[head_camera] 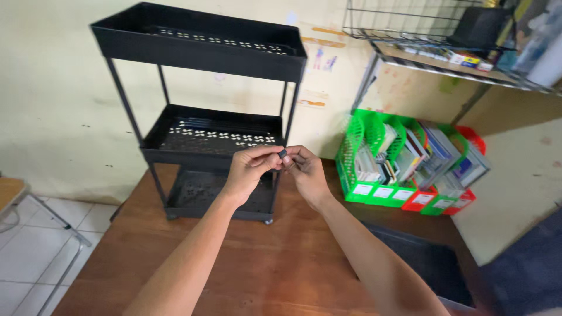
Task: The person assembles a three-tier black metal shelf by inserting vertical support rods into the perforated trays and securing them with small plastic fasteners. The person repeatedly picks up rods and fasteners from a tray on the table and installs them into the shelf structure.
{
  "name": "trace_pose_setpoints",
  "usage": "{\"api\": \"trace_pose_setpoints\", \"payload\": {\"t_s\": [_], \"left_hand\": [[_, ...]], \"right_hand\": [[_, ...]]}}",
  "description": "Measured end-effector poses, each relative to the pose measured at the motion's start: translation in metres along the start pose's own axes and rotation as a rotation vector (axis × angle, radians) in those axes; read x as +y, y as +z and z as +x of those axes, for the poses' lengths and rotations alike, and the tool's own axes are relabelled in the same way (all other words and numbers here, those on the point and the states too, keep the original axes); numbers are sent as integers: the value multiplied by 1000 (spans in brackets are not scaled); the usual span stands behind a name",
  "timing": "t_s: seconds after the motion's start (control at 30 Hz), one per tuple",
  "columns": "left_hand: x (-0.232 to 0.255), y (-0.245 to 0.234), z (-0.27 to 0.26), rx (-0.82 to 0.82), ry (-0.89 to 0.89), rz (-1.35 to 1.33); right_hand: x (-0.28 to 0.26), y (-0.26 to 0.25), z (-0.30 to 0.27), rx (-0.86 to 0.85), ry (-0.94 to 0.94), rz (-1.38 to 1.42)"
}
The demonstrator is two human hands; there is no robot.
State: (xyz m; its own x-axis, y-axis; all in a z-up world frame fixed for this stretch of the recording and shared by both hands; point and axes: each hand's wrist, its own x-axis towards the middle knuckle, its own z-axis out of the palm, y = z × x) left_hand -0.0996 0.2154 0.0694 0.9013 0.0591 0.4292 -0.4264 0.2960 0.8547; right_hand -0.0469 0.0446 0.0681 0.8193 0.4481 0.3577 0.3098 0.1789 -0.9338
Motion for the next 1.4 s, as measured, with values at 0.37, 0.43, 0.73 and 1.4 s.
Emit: {"api": "trace_pose_setpoints", "payload": {"t_s": [0.37,0.43,0.73,1.4], "left_hand": [[64,-68,-5,124,89,208],[74,-80,-4,142,97,204],[116,-115,8,85,187,329],[168,-55,130,-95,832,1247]], "right_hand": [[5,85,42,-51,-44,-1],[2,99,44,-53,-74,28],[-42,156,64,110,-273,-191],[-113,117,112,757,-725,-715]]}}
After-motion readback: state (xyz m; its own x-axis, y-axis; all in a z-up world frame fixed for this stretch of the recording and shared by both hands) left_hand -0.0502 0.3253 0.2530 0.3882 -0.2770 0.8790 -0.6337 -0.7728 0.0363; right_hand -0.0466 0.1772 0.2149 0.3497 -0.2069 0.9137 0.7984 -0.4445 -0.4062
